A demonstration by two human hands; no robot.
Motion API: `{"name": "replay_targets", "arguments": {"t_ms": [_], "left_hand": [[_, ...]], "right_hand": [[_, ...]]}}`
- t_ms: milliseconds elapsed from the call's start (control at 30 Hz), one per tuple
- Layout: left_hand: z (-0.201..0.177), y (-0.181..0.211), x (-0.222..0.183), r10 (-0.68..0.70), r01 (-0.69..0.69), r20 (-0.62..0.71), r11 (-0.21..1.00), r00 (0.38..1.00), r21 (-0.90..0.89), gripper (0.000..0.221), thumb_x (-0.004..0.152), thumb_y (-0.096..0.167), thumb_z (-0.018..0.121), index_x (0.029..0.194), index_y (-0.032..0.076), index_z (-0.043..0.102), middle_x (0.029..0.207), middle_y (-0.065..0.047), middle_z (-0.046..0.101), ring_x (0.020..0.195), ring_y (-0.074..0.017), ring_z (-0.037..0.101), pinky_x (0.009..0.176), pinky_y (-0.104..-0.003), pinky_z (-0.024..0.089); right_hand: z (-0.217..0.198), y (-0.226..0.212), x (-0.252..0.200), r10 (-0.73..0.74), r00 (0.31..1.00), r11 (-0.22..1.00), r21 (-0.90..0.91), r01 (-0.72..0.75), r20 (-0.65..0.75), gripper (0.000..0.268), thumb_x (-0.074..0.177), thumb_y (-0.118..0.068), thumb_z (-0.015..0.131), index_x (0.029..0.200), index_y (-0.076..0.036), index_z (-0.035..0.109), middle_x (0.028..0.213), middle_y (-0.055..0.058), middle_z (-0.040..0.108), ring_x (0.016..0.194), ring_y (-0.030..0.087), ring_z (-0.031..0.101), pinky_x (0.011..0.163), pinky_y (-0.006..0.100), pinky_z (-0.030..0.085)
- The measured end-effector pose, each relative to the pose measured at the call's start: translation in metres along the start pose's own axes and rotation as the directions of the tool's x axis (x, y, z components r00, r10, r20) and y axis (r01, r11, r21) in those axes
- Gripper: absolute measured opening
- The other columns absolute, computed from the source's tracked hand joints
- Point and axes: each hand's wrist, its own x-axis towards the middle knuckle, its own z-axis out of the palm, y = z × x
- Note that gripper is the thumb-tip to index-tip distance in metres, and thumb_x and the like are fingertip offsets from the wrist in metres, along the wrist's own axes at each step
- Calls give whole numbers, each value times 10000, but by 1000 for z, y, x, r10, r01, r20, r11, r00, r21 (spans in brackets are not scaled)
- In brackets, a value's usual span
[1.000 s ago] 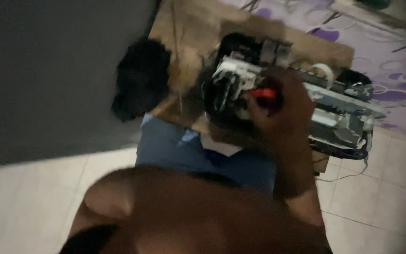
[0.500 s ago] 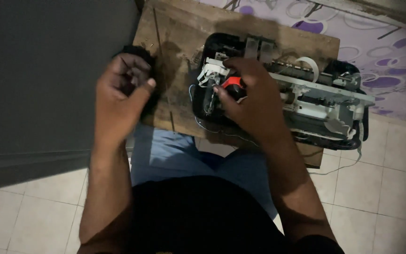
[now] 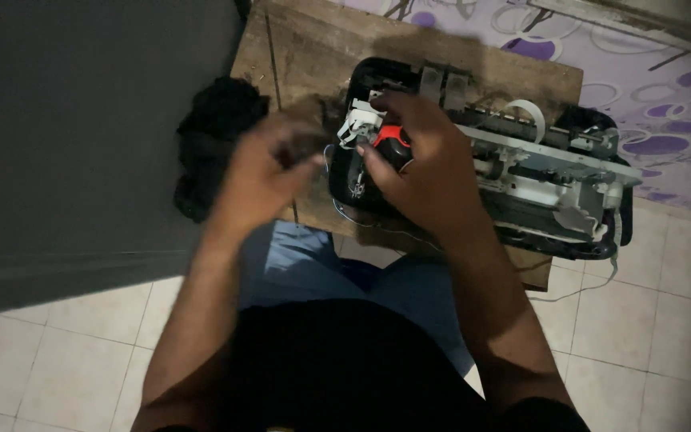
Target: Disassembling a printer using a screwdriver to remove internal components and the outer frame.
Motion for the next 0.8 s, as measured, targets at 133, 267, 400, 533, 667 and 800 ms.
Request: {"name": "replay_targets", "arguments": {"t_ms": [133,267,400,533,667,800], "left_hand": [[29,12,8,-58,56,203,998,977,14,417,908,127,725,1321,117,670,1131,-104,721,963,-206,693,795,-322,558],[45,-5,15,59,-60,197,998,979,-1,344,916,121,733,1256,99,686,1143,-108,724,1024,-213,704,853,-349,562],[58,-21,24,76,-81,132,996,988,32,315,820,57,833,1123,95,758,1075,-83,648,1006,-229,625,844,-353,508],[65,-20,25,36,-35,94,999,995,-12,175,826,-6,794,984,66,768,1020,-63,671,952,-200,675,813,-319,549],[62,-10,25,-60,50,126,995,990,83,178,871,60,759,1037,124,746,1138,-54,681,1051,-192,674,897,-332,552],[63,-13,26,-31,21,139,997,990,72,174,843,12,752,995,97,756,1070,-66,664,966,-195,665,812,-322,551]], "right_hand": [[1,0,1,-81,996,997,2,81,-33,445,908,-68,824,1262,42,578,1098,204,635,936,327,650,777,418,559],[0,1,6,-164,986,986,-36,162,-42,414,908,-34,827,1227,74,587,1084,238,665,901,316,679,756,372,597],[-1,-1,8,-140,989,989,33,141,-46,457,916,-63,782,1286,92,563,1156,268,667,1003,382,697,842,429,600],[-1,-3,9,-104,994,994,8,104,-10,434,926,-119,739,1292,53,582,1164,254,653,1030,396,676,836,454,566],[2,-1,9,-121,993,993,-5,121,2,410,957,-97,758,1275,81,568,1133,258,661,931,334,683,759,380,582],[4,1,10,-97,995,995,14,97,-1,428,929,-77,792,1263,64,563,1098,240,654,869,307,680,690,365,577]]}}
